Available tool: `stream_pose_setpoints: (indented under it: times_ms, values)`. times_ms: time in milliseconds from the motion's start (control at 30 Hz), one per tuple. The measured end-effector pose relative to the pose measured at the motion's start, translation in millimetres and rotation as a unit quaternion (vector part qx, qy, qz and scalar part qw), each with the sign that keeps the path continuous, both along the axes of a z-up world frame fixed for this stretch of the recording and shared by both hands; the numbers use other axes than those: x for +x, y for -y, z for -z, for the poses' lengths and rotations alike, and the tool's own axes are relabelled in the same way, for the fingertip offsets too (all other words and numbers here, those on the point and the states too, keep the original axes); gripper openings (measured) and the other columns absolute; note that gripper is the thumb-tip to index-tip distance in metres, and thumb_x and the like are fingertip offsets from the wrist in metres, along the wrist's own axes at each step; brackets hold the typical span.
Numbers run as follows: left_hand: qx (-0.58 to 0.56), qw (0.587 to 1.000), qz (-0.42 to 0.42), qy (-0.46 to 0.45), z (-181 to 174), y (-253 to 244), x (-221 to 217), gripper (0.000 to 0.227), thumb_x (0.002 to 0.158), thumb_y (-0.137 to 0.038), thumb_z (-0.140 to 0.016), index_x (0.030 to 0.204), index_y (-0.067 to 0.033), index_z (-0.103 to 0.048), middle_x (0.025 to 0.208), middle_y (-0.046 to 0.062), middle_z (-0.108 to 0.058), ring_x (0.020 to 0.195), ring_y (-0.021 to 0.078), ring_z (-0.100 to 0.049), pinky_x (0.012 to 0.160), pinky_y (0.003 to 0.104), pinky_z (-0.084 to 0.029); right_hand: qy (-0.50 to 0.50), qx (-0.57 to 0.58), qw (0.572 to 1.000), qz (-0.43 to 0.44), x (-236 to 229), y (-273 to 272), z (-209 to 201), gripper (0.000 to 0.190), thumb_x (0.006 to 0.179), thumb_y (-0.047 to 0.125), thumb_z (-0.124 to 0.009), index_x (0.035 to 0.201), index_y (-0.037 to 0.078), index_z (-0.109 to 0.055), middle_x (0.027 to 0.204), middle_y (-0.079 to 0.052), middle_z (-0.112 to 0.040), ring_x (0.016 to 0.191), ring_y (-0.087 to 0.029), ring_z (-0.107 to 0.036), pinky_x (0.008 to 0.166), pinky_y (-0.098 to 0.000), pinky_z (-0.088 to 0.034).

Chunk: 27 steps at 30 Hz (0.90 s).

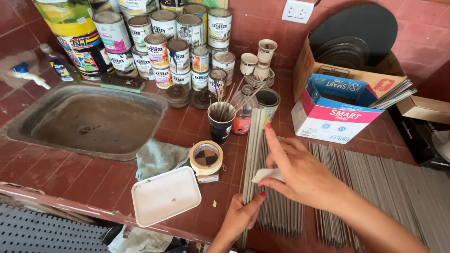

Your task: The person is organizing thin metal rods into bundles and securing them with adhesive tape.

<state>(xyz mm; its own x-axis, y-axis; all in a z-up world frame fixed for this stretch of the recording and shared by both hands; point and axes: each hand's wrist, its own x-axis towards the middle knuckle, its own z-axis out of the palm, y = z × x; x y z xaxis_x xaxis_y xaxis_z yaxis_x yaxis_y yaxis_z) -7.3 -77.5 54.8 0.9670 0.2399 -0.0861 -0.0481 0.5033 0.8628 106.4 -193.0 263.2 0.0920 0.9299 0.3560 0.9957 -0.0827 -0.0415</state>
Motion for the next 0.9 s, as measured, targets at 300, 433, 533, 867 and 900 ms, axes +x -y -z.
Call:
stream_pose_setpoints:
  times_ms: [300, 433, 533, 867, 900]
  values:
    - [-0.01, 1.0, -0.011, -0.021, -2.1, 2.7, 1.7, 0.04, 0.103, -0.018, -0.068, 0.067, -0.0061, -0.055, 0.044, 0.0, -0.043, 0.031, 0.0089, -0.03, 0.031, 0.025, -0.023, 0.061, -0.053, 0.997, -0.017, -3.2, -12.8, -5.7, 0.097, 0.089, 0.03, -0.074, 0.156, -0.013, -0.02, 0.09, -0.014, -0.068, 0.092, -0.029, -0.06, 0.096, -0.043, -0.041]
    - [-0.002, 1.0, -0.013, -0.009, 1.3, 2.2, 1.2, 0.042, 0.103, -0.018, -0.067, 0.065, -0.0064, -0.055, 0.043, 0.0, -0.044, 0.031, 0.0091, -0.031, 0.032, 0.025, -0.024, 0.086, -0.062, 0.994, 0.002, -5.2, -16.8, -4.0, 0.097, 0.089, 0.033, -0.073, 0.155, -0.015, -0.02, 0.07, -0.013, -0.073, 0.096, -0.032, -0.064, 0.103, -0.0461, -0.038]
    - [-0.008, 0.999, -0.022, -0.043, -0.1, 0.0, -0.4, 0.044, 0.103, -0.02, -0.068, 0.064, -0.006, -0.055, 0.045, 0.0, -0.044, 0.033, 0.0091, -0.031, 0.032, 0.026, -0.022, 0.109, -0.026, 0.994, 0.011, -6.6, -17.0, -0.2, 0.102, 0.088, 0.036, -0.075, 0.156, -0.015, -0.018, 0.071, -0.01, -0.071, 0.089, -0.028, -0.062, 0.101, -0.0442, -0.038]
    - [-0.017, 1.0, -0.003, 0.006, -6.4, -4.3, -6.5, 0.042, 0.106, -0.016, -0.063, 0.066, -0.0065, -0.055, 0.043, -0.001, -0.042, 0.031, 0.0083, -0.028, 0.031, 0.025, -0.022, 0.05, 0.117, 0.99, 0.062, -19.7, -14.1, 21.0, 0.098, 0.077, 0.035, -0.085, 0.15, -0.008, -0.035, 0.128, -0.022, -0.056, 0.117, -0.038, -0.054, 0.107, -0.0517, -0.04]
    - [-0.038, 0.999, 0.006, 0.007, -9.2, -5.5, -8.0, 0.042, 0.106, -0.015, -0.061, 0.066, -0.0068, -0.053, 0.043, -0.001, -0.041, 0.03, 0.0077, -0.026, 0.03, 0.024, -0.02, 0.043, 0.178, 0.982, 0.048, -22.8, -13.5, 25.4, 0.086, 0.079, 0.035, -0.086, 0.144, -0.004, -0.046, 0.129, -0.019, -0.057, 0.119, -0.037, -0.055, 0.106, -0.0499, -0.043]
